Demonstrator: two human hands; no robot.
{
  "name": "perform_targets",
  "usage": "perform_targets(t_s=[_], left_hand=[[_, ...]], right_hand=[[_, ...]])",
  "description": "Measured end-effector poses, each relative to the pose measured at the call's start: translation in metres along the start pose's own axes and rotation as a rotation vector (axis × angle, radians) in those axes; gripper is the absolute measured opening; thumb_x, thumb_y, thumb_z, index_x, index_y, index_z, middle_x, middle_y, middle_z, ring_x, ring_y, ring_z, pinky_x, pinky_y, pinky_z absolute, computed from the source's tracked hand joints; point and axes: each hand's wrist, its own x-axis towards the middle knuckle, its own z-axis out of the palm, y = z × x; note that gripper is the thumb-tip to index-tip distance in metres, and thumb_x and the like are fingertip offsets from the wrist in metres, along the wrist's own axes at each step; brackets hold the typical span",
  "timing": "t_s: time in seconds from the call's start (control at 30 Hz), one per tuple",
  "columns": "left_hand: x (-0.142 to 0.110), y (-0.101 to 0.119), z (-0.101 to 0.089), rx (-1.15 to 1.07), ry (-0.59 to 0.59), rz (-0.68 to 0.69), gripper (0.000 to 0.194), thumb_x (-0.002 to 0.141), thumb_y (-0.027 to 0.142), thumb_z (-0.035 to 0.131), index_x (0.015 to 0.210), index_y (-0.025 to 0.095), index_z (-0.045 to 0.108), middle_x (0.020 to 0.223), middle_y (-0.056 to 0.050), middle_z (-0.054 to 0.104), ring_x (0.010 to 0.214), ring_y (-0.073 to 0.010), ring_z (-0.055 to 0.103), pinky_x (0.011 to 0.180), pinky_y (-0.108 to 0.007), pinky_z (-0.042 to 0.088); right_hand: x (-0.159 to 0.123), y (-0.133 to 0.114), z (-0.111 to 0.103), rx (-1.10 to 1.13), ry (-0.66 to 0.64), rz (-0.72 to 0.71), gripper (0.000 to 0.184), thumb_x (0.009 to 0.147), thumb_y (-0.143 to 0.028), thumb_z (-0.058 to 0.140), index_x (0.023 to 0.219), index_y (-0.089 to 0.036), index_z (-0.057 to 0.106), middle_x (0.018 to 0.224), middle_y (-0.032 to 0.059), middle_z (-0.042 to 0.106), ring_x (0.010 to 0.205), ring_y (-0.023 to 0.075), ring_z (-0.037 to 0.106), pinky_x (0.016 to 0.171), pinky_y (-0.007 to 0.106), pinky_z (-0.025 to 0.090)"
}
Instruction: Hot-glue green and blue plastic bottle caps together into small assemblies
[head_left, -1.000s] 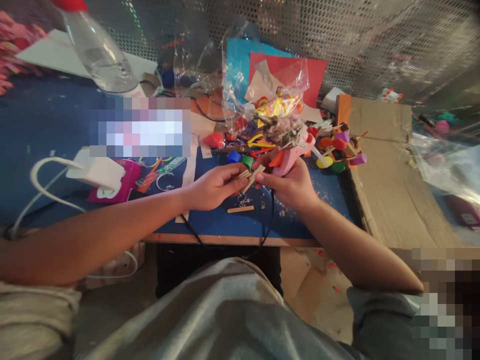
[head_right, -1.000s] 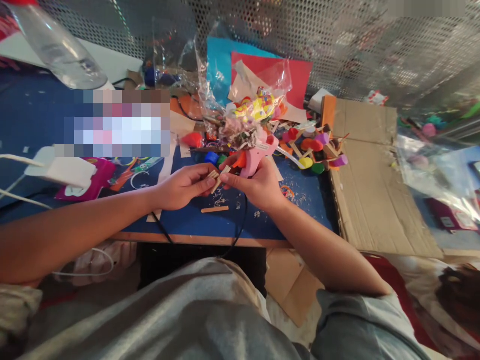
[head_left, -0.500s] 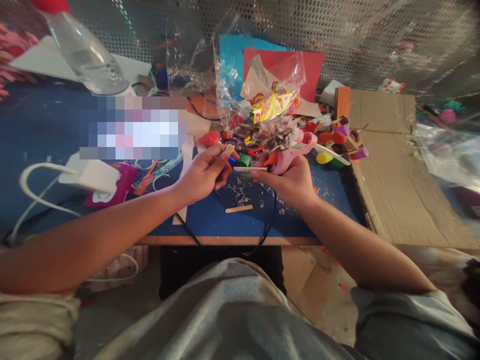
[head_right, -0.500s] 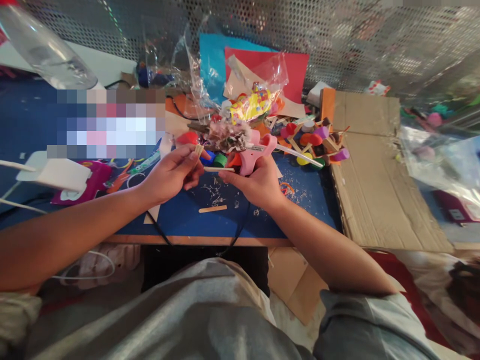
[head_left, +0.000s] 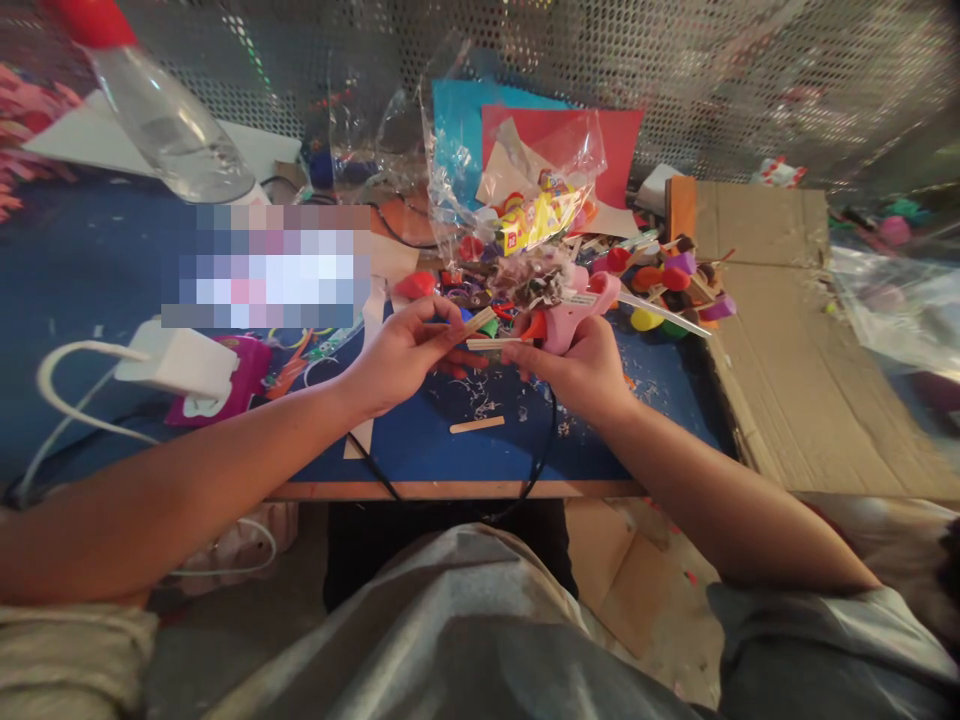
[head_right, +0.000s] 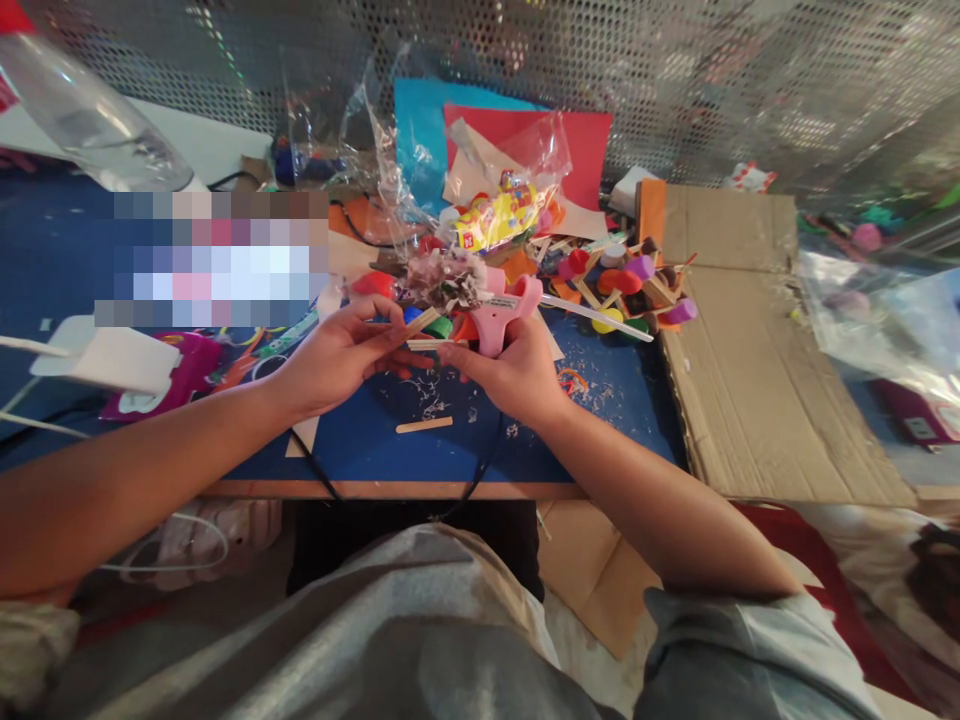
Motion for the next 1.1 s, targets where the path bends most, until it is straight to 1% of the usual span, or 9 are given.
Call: perform_targets(t_s=[0.17, 0.3, 0.4, 0.53, 0.67, 0.77, 0.9, 1.0, 1.1], left_hand=[[-0.004, 0.005, 0.0, -0.103, -0.072, -0.05, 0.032, 0.09, 0.026, 0.098, 0.118, 0.017, 0.085, 0.119, -0.009, 0.093, 0.108, -0.0264, 0.094, 0.088, -0.03, 0.074], [-0.005, 0.004, -0.001, -0.028, -0.112, 0.015, 0.037, 0.093, 0.029, 0.098, 0.125, 0.017, 0.087, 0.131, -0.013, 0.092, 0.12, -0.0302, 0.092, 0.096, -0.035, 0.075], [-0.006, 0.003, -0.002, 0.143, -0.114, 0.146, 0.042, 0.106, 0.051, 0.092, 0.13, 0.017, 0.085, 0.118, -0.012, 0.091, 0.108, -0.0263, 0.091, 0.093, -0.035, 0.074], [-0.006, 0.005, -0.002, 0.374, -0.111, 0.343, 0.048, 0.116, 0.064, 0.077, 0.111, 0.017, 0.084, 0.093, -0.007, 0.082, 0.076, -0.0165, 0.075, 0.073, -0.029, 0.063], [-0.007, 0.009, 0.0, 0.395, -0.152, 0.46, 0.047, 0.121, 0.062, 0.068, 0.105, 0.019, 0.079, 0.101, -0.01, 0.083, 0.087, -0.0194, 0.077, 0.083, -0.033, 0.064], [-0.008, 0.007, 0.001, 0.365, -0.226, 0.436, 0.043, 0.123, 0.06, 0.064, 0.108, 0.02, 0.072, 0.093, -0.007, 0.079, 0.084, -0.0189, 0.077, 0.081, -0.032, 0.064], [-0.012, 0.0, 0.0, 0.435, -0.282, 0.371, 0.044, 0.125, 0.061, 0.06, 0.112, 0.02, 0.071, 0.082, 0.0, 0.063, 0.069, -0.0138, 0.059, 0.065, -0.027, 0.05], [-0.014, -0.001, 0.001, 0.401, -0.284, 0.338, 0.042, 0.122, 0.065, 0.063, 0.122, 0.023, 0.069, 0.086, 0.0, 0.06, 0.071, -0.0144, 0.053, 0.065, -0.028, 0.046], [-0.016, 0.002, 0.004, 0.3, -0.261, 0.313, 0.044, 0.117, 0.069, 0.07, 0.119, 0.027, 0.061, 0.083, 0.002, 0.058, 0.07, -0.0157, 0.05, 0.065, -0.031, 0.045]], right_hand=[[0.003, 0.001, 0.002, 0.115, 0.009, 0.024, 0.051, 0.071, -0.051, 0.113, 0.082, -0.023, 0.072, 0.073, 0.0014, 0.08, 0.053, 0.0145, 0.068, 0.05, 0.03, 0.05], [0.004, 0.003, 0.003, 0.237, 0.025, 0.051, 0.049, 0.07, -0.043, 0.114, 0.084, -0.024, 0.071, 0.074, -0.0007, 0.079, 0.056, 0.0146, 0.07, 0.047, 0.027, 0.049], [0.004, 0.001, 0.004, 0.306, 0.035, 0.079, 0.051, 0.066, -0.042, 0.114, 0.086, -0.025, 0.07, 0.072, -0.0027, 0.077, 0.053, 0.0137, 0.067, 0.045, 0.026, 0.049], [0.003, -0.007, 0.006, 0.371, 0.039, 0.112, 0.053, 0.063, -0.045, 0.113, 0.087, -0.026, 0.069, 0.066, -0.0047, 0.074, 0.05, 0.0133, 0.067, 0.043, 0.024, 0.047], [0.004, -0.011, 0.006, 0.381, 0.01, 0.141, 0.054, 0.063, -0.05, 0.113, 0.084, -0.025, 0.07, 0.059, -0.0042, 0.073, 0.044, 0.0109, 0.061, 0.043, 0.023, 0.049], [0.005, -0.01, 0.007, 0.376, -0.003, 0.156, 0.053, 0.065, -0.052, 0.112, 0.082, -0.024, 0.071, 0.055, -0.0046, 0.071, 0.045, 0.0097, 0.06, 0.045, 0.022, 0.05], [0.005, -0.008, 0.007, 0.405, 0.004, 0.198, 0.058, 0.061, -0.051, 0.115, 0.083, -0.023, 0.069, 0.065, -0.0025, 0.078, 0.05, 0.0086, 0.067, 0.042, 0.016, 0.043], [0.005, -0.007, 0.006, 0.429, 0.011, 0.217, 0.063, 0.057, -0.046, 0.118, 0.088, -0.024, 0.068, 0.073, -0.0036, 0.08, 0.059, 0.0116, 0.077, 0.046, 0.016, 0.05], [0.005, -0.007, 0.007, 0.389, -0.046, 0.244, 0.061, 0.059, -0.046, 0.118, 0.088, -0.023, 0.07, 0.074, -0.0007, 0.081, 0.062, 0.0139, 0.079, 0.051, 0.02, 0.059]])
